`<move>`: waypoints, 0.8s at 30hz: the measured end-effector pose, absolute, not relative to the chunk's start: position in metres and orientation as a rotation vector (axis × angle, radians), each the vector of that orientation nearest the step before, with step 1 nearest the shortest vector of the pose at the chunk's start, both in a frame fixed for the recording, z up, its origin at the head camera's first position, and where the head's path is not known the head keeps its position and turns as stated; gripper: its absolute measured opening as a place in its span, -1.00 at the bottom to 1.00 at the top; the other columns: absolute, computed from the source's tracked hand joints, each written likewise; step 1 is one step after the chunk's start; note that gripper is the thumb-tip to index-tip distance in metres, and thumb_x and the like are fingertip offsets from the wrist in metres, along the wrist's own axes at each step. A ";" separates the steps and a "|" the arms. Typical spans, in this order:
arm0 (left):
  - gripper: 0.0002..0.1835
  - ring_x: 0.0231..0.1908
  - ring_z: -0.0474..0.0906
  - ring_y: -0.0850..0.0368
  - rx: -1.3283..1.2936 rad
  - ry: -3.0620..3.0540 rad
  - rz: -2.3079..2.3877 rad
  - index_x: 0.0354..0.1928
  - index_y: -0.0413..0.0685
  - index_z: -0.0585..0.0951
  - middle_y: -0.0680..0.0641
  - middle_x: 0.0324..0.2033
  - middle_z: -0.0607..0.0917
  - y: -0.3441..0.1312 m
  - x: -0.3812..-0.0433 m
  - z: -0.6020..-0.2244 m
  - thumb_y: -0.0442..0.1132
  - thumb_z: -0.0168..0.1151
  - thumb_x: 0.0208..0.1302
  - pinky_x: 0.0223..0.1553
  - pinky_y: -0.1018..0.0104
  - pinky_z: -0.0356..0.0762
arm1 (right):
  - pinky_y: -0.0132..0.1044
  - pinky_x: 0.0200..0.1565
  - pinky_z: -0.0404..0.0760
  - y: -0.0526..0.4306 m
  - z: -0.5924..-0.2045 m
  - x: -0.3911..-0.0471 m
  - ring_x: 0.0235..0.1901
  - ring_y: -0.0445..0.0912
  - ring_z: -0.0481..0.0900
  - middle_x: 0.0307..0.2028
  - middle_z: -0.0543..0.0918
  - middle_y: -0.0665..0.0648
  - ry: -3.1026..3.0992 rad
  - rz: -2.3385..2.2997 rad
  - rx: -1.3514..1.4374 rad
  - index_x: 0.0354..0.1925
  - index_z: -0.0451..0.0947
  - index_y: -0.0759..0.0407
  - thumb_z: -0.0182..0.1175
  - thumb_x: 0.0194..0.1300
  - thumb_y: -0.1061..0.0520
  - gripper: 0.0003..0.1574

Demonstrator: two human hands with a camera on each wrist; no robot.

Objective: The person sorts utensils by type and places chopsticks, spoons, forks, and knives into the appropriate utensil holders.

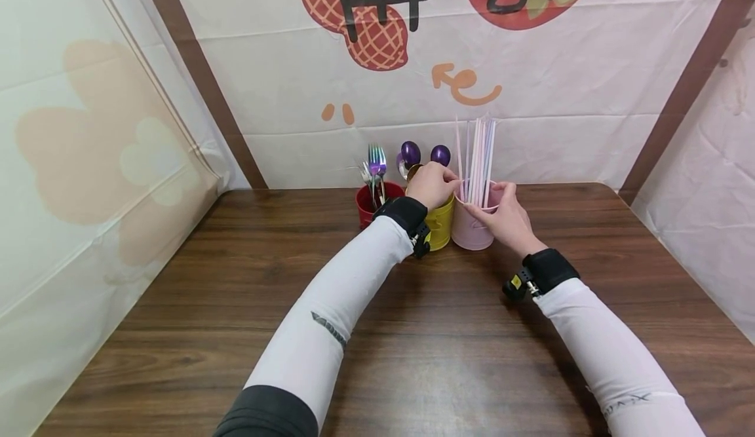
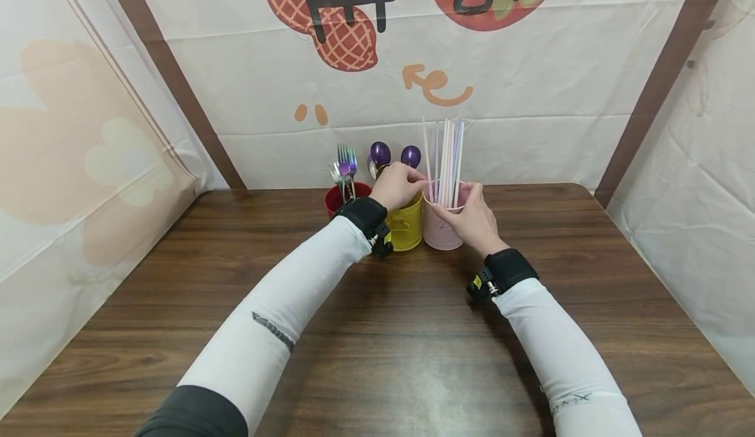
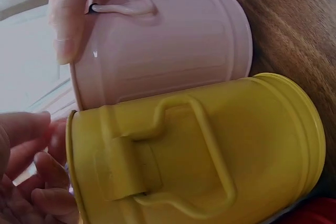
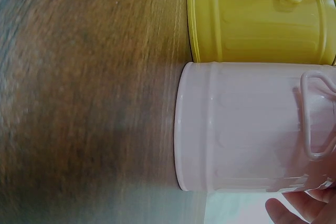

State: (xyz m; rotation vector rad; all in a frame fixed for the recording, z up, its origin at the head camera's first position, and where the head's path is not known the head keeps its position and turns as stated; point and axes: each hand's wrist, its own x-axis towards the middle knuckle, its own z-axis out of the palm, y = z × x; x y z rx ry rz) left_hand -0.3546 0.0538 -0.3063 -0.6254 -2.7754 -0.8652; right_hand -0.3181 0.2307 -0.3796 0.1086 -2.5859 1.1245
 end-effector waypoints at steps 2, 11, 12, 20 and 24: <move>-0.79 -0.24 0.58 0.17 -0.648 -2.788 -0.832 -0.15 0.03 0.78 0.06 -0.25 0.74 0.052 -0.354 -0.306 -0.12 0.21 0.36 -0.22 0.39 0.47 | 0.08 -0.06 0.44 0.229 -0.380 -0.318 -0.02 0.25 0.51 0.16 0.40 0.39 -2.587 1.126 0.111 0.22 0.01 0.27 0.28 0.21 -0.29 0.00; -0.75 -0.21 0.55 0.18 -0.715 -2.766 -0.848 -0.09 0.05 0.73 0.07 -0.24 0.70 0.028 -0.347 -0.302 -0.04 0.18 0.38 -0.20 0.34 0.48 | 0.09 -0.03 0.44 0.224 -0.380 -0.320 0.00 0.25 0.50 0.13 0.42 0.40 -2.597 1.141 0.104 0.24 0.02 0.25 0.28 0.19 -0.31 0.01; -0.75 -0.22 0.55 0.18 -0.728 -2.766 -0.849 -0.08 0.04 0.73 0.07 -0.24 0.70 0.024 -0.345 -0.301 -0.04 0.17 0.38 -0.21 0.34 0.48 | 0.09 -0.03 0.43 0.224 -0.380 -0.321 0.00 0.25 0.50 0.13 0.42 0.40 -2.598 1.141 0.105 0.25 0.02 0.24 0.28 0.19 -0.31 0.02; -0.79 -0.28 0.52 0.16 -0.822 -2.738 -0.647 -0.11 0.03 0.70 0.06 -0.28 0.68 -0.014 -0.325 -0.297 -0.07 0.18 0.39 -0.25 0.28 0.48 | 0.12 0.00 0.41 0.237 -0.379 -0.318 0.01 0.27 0.48 0.11 0.43 0.46 -2.604 1.149 0.132 0.30 -0.01 0.26 0.25 0.20 -0.36 0.09; -0.78 -0.22 0.55 0.16 -0.906 -2.690 -0.427 -0.09 0.02 0.68 0.04 -0.24 0.66 -0.038 -0.316 -0.300 -0.07 0.18 0.38 -0.22 0.25 0.52 | 0.14 0.06 0.38 0.247 -0.374 -0.312 0.07 0.28 0.44 0.16 0.38 0.52 -2.634 1.141 0.208 0.37 -0.10 0.32 0.22 0.26 -0.30 0.12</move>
